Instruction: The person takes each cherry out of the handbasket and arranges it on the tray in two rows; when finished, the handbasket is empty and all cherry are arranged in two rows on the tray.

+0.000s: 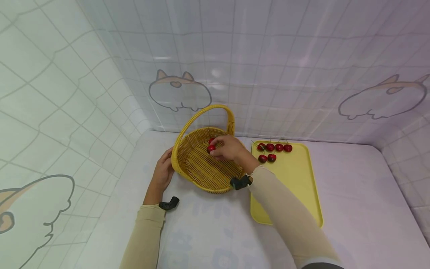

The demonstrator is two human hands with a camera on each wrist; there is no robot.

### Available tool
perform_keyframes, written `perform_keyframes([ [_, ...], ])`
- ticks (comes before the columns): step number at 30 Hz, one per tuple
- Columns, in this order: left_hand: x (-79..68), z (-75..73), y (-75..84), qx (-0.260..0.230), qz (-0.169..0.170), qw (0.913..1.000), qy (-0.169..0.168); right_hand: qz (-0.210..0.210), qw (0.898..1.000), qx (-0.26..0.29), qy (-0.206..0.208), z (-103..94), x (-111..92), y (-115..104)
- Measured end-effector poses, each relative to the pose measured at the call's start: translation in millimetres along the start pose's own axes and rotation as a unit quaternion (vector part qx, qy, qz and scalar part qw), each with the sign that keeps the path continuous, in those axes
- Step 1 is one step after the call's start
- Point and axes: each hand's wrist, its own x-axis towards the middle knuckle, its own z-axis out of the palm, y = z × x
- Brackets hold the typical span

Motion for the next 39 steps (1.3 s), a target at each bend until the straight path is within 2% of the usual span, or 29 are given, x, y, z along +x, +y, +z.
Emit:
perform_keyframes([
  [8,0.1,-0.6,-0.9,0.006,0.000,1.0000,-0.002,-0.026,1.000,-0.007,-0.009,-14.9,-16.0,-1.0],
  [14,0.6,-1.4,-0.8,0.007,-0.003,1.0000,-0.002,-0.043,0.999,-0.003,0.001,-27.8,-29.2,-3.2],
  [21,1.3,-1.7,0.7,0.003,-0.013,0.9999,-0.005,-0.061,0.997,0.043,0.023,-44.8,-43.9,-0.8],
  [25,0.1,-0.7,3.6,0.005,-0.016,0.9998,-0.008,-0.068,0.996,0.049,0.035,-57.3,-51.9,4.1],
  [32,-8.1,6.6,18.7,0.006,-0.013,0.9998,-0.014,-0.051,0.994,0.043,0.081,-77.9,-71.3,11.0],
  [35,-9.4,7.7,20.6,0.007,-0.013,0.9998,-0.015,-0.039,0.992,0.036,0.112,-86.6,-80.4,15.2],
  [39,-8.7,6.9,19.4,0.007,-0.015,0.9998,-0.013,-0.052,0.988,0.031,0.142,-98.4,-92.0,25.3],
])
